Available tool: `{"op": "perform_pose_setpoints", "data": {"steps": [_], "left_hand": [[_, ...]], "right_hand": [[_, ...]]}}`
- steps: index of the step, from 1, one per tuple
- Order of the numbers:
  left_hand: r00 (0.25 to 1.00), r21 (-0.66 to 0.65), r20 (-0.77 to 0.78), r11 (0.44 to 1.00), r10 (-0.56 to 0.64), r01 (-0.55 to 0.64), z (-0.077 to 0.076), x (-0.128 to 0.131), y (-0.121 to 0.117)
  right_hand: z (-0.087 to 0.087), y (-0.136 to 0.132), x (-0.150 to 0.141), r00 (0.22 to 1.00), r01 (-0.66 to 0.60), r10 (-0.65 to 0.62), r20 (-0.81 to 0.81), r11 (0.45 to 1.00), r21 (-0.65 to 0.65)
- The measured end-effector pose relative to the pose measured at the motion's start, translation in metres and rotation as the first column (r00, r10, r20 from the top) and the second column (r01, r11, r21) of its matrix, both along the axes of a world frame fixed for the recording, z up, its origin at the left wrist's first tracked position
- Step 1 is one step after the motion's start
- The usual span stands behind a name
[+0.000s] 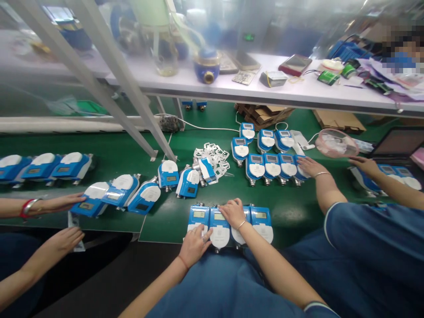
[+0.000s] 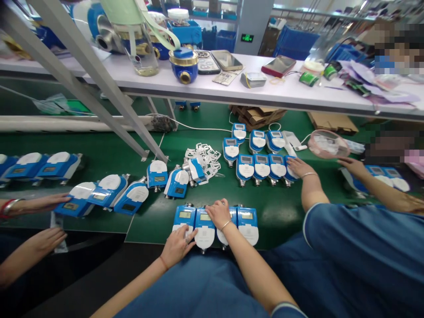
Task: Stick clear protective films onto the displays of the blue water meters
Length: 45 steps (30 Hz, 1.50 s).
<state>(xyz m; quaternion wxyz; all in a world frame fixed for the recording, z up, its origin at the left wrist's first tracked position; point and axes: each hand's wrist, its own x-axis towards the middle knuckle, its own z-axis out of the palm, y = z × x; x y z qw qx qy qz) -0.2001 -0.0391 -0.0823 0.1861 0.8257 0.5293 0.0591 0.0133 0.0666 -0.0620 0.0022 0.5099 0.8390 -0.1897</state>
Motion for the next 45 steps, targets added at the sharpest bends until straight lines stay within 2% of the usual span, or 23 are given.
{"op": "perform_pose_setpoints", "data": {"steps": [7, 11, 16, 20, 23, 26, 30, 33, 36, 38, 40, 45], "left_hand": [[0.998, -0.012, -0.036, 0.999, -0.045, 0.045, -0.002, 0.001, -0.002], [0.996, -0.019, -0.061, 0.998, -0.069, 0.068, 0.000, 0.001, 0.000], [0.992, -0.034, -0.088, 0.996, -0.090, 0.087, 0.003, 0.002, 0.002], [0.990, -0.057, -0.104, 0.994, -0.095, 0.089, 0.006, 0.003, 0.003], [0.989, -0.071, -0.113, 0.993, -0.100, 0.093, 0.008, 0.004, 0.004], [0.987, -0.080, -0.117, 0.992, -0.108, 0.099, 0.010, 0.005, 0.005], [0.984, -0.088, -0.135, 0.991, -0.115, 0.103, 0.014, 0.006, 0.005], [0.981, -0.098, -0.154, 0.990, -0.115, 0.101, 0.017, 0.005, 0.005], [0.977, -0.102, -0.170, 0.989, -0.127, 0.110, 0.018, 0.002, 0.006], [0.973, -0.093, -0.183, 0.988, -0.141, 0.126, 0.019, 0.001, 0.006], [0.968, -0.075, -0.194, 0.987, -0.157, 0.144, 0.018, 0.000, 0.006], [0.960, -0.020, -0.192, 0.979, -0.204, 0.204, 0.011, 0.000, 0.004]], "right_hand": [[-0.008, 0.001, -0.012, 0.991, 0.122, -0.123, -0.057, 0.992, -0.022], [-0.007, 0.000, -0.011, 0.969, 0.177, -0.187, -0.162, 0.982, -0.070], [-0.007, -0.007, -0.021, 0.870, 0.252, -0.314, -0.380, 0.946, -0.204], [-0.018, -0.003, -0.066, 0.742, 0.198, -0.433, -0.512, 0.870, -0.451], [-0.027, 0.006, -0.096, 0.658, 0.123, -0.540, -0.525, 0.765, -0.632], [-0.030, 0.006, -0.104, 0.592, 0.103, -0.644, -0.484, 0.656, -0.747], [-0.024, -0.011, -0.104, 0.542, 0.078, -0.728, -0.420, 0.541, -0.837], [-0.017, 0.000, -0.122, 0.500, 0.065, -0.764, -0.407, 0.502, -0.863], [-0.007, 0.030, -0.142, 0.416, 0.078, -0.790, -0.451, 0.525, -0.847], [0.001, 0.042, -0.138, 0.342, 0.104, -0.812, -0.472, 0.532, -0.840], [0.008, 0.037, -0.117, 0.275, 0.130, -0.851, -0.448, 0.495, -0.859], [0.013, -0.009, -0.041, 0.167, 0.152, -0.953, -0.253, 0.279, -0.948]]}}
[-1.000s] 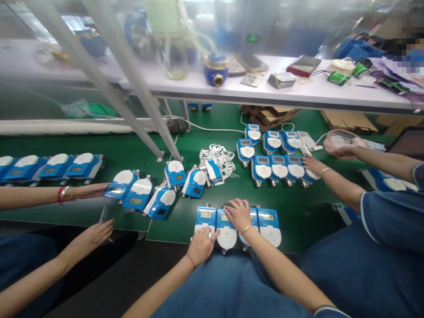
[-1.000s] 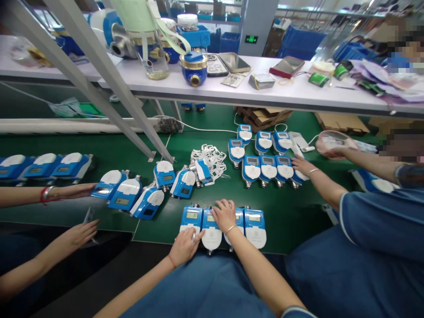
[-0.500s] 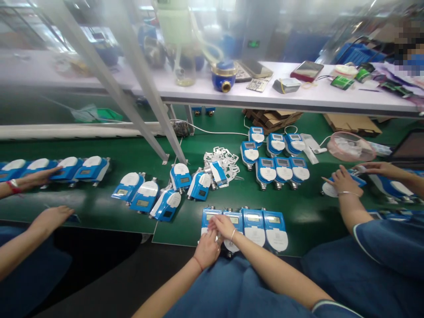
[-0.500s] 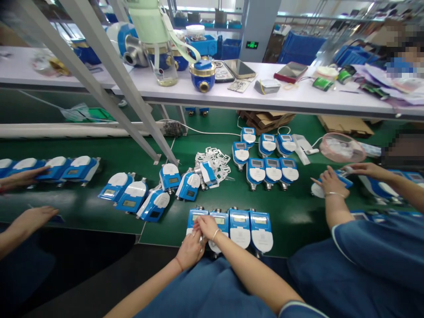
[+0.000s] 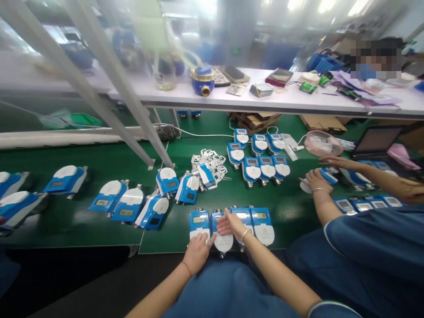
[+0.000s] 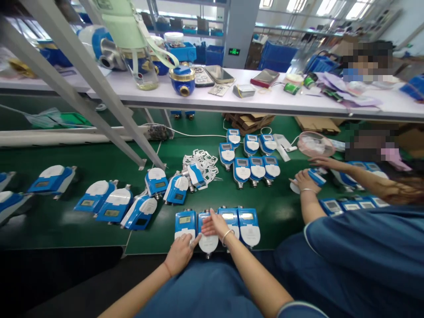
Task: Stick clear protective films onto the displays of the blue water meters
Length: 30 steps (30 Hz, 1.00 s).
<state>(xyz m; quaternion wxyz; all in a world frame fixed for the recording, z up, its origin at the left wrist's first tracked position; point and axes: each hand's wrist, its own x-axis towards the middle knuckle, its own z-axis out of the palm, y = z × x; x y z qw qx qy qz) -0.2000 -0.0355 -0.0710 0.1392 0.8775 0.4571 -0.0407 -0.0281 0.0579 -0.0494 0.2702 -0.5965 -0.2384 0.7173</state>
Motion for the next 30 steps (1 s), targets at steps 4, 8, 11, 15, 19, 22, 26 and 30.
{"op": "perform_pose_setpoints", "data": {"steps": [4, 8, 11, 15, 19, 22, 26, 30], "left_hand": [[0.999, 0.011, 0.016, 0.999, -0.047, 0.047, -0.006, 0.005, -0.002], [0.997, -0.003, 0.029, 0.997, -0.072, 0.072, -0.006, 0.008, -0.003], [0.997, -0.033, 0.059, 0.998, -0.045, 0.047, -0.007, 0.008, -0.003], [0.986, -0.129, 0.159, 0.991, 0.055, -0.034, -0.005, 0.006, -0.001], [0.914, -0.294, 0.314, 0.942, 0.256, -0.163, 0.006, 0.009, 0.001], [0.759, -0.464, 0.406, 0.830, 0.510, -0.309, 0.020, 0.021, 0.000], [0.452, -0.776, 0.363, 0.533, 0.815, -0.339, 0.040, 0.049, -0.008], [0.254, -0.970, 0.185, 0.218, 0.949, -0.109, 0.066, 0.074, -0.020]], "right_hand": [[-0.002, 0.006, 0.031, 0.985, 0.170, -0.169, -0.018, 0.985, 0.022], [0.002, 0.017, 0.066, 0.963, 0.264, -0.262, -0.069, 0.964, 0.024], [0.001, 0.016, 0.087, 0.964, 0.243, -0.248, -0.098, 0.968, -0.063], [-0.003, 0.026, 0.100, 0.937, 0.330, -0.328, -0.123, 0.944, -0.009], [0.004, 0.020, 0.134, 0.910, 0.402, -0.393, -0.135, 0.914, 0.053], [0.009, -0.001, 0.165, 0.925, 0.366, -0.363, -0.110, 0.931, 0.007], [0.009, -0.002, 0.177, 0.917, 0.399, -0.393, -0.070, 0.911, 0.106], [0.032, -0.003, 0.172, 0.882, 0.459, -0.464, -0.079, 0.811, 0.364]]}}
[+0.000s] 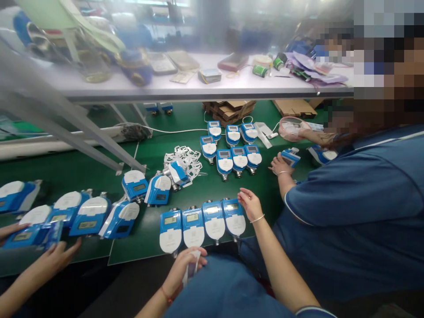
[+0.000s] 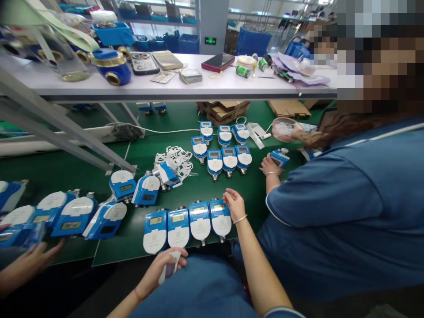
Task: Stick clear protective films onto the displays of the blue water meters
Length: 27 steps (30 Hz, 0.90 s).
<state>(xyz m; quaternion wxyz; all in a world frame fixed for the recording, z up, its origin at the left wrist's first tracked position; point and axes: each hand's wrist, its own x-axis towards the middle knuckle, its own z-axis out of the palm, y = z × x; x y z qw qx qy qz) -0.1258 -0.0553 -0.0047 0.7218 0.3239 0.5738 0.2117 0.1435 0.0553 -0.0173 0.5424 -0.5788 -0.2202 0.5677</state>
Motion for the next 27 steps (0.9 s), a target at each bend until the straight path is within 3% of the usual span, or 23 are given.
{"op": "perform_pose_setpoints", "data": {"steps": [3, 6, 9, 12, 15, 18, 22, 25, 27], "left_hand": [[0.981, -0.152, 0.126, 0.980, 0.148, -0.129, 0.016, 0.007, -0.007], [0.928, -0.237, 0.188, 0.932, 0.322, -0.275, 0.023, 0.010, -0.012], [0.869, -0.279, 0.220, 0.883, 0.443, -0.379, 0.027, 0.018, -0.009], [0.823, -0.279, 0.272, 0.860, 0.498, -0.428, 0.042, 0.034, 0.001], [0.784, -0.238, 0.343, 0.855, 0.518, -0.461, 0.065, 0.052, 0.010], [0.746, -0.156, 0.385, 0.835, 0.544, -0.528, 0.079, 0.068, 0.014], [0.747, -0.045, 0.374, 0.815, 0.549, -0.577, 0.082, 0.078, 0.013], [0.802, 0.036, 0.329, 0.842, 0.498, -0.538, 0.082, 0.077, 0.013], [0.815, 0.023, 0.352, 0.866, 0.461, -0.500, 0.084, 0.074, 0.013]], "right_hand": [[0.043, -0.038, -0.001, 0.998, -0.045, 0.038, 0.041, 0.985, 0.169], [0.088, -0.084, -0.005, 0.985, -0.160, 0.132, 0.113, 0.941, 0.298], [0.112, -0.103, -0.019, 0.893, -0.329, 0.152, 0.423, 0.862, 0.386], [0.109, -0.095, -0.042, 0.789, -0.358, 0.059, 0.611, 0.853, 0.379], [0.098, -0.085, -0.061, 0.789, -0.329, 0.072, 0.610, 0.888, 0.321], [0.093, -0.084, -0.067, 0.733, -0.385, 0.082, 0.676, 0.868, 0.313], [0.096, -0.085, -0.064, 0.656, -0.459, 0.067, 0.752, 0.826, 0.327], [0.096, -0.081, -0.063, 0.674, -0.506, 0.162, 0.721, 0.812, 0.291], [0.095, -0.079, -0.062, 0.684, -0.524, 0.218, 0.696, 0.811, 0.261]]}}
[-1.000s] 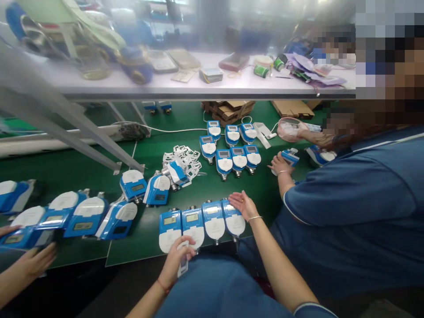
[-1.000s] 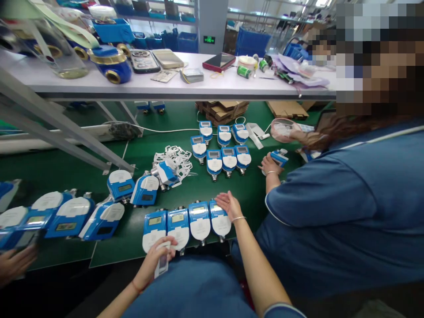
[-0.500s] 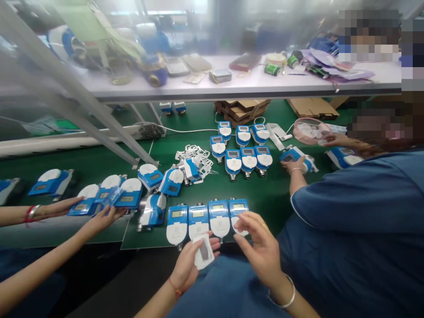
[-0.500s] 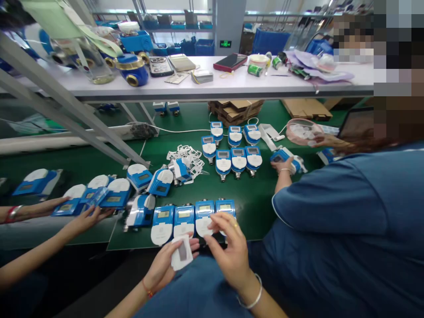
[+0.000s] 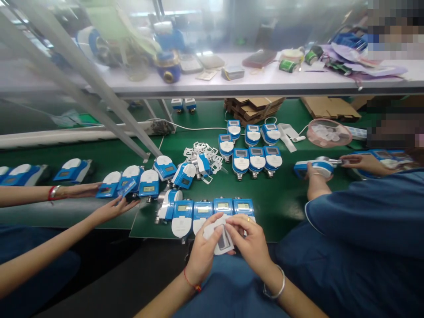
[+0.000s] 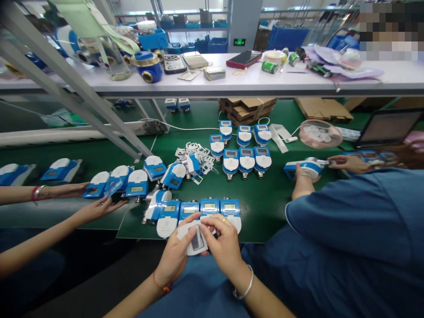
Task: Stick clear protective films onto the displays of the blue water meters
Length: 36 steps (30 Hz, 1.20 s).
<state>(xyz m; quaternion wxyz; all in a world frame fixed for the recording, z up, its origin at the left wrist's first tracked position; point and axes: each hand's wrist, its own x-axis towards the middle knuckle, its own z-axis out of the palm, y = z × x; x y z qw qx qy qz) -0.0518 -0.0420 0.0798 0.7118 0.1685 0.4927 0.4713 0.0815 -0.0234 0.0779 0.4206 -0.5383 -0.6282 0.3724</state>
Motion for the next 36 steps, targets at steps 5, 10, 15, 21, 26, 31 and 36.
{"op": "perform_pose_setpoints", "data": {"steps": [5, 10, 15, 21, 26, 31, 36], "left_hand": [[0.978, -0.085, 0.184, 0.990, -0.098, 0.115, 0.008, -0.006, 0.003], [0.967, -0.101, 0.211, 0.980, -0.145, 0.169, 0.015, -0.009, 0.010], [0.955, -0.097, 0.232, 0.973, -0.183, 0.210, 0.013, -0.013, 0.009], [0.983, 0.014, 0.074, 0.986, -0.166, 0.166, 0.007, -0.015, -0.004], [0.871, 0.372, -0.482, 0.879, -0.094, 0.300, 0.020, -0.023, 0.002], [0.825, 0.432, -0.563, 0.839, -0.035, 0.331, 0.025, -0.023, 0.009], [0.818, 0.445, -0.575, 0.846, 0.017, 0.295, 0.025, -0.023, 0.009]], "right_hand": [[0.009, 0.000, 0.002, 0.990, -0.093, 0.082, 0.118, 0.992, 0.088], [0.027, 0.003, 0.002, 0.774, -0.516, 0.411, 0.482, 0.851, 0.102], [0.027, 0.008, -0.003, 0.776, -0.527, 0.447, 0.444, 0.847, 0.068], [0.026, 0.000, -0.001, 0.862, -0.457, 0.408, 0.301, 0.882, 0.113], [0.034, -0.003, -0.009, 0.997, 0.063, -0.072, 0.038, 0.979, 0.194], [0.046, 0.002, -0.024, 0.997, 0.068, -0.081, 0.016, 0.914, 0.400], [0.048, 0.004, -0.028, 0.995, 0.085, -0.096, 0.003, 0.895, 0.438]]}}
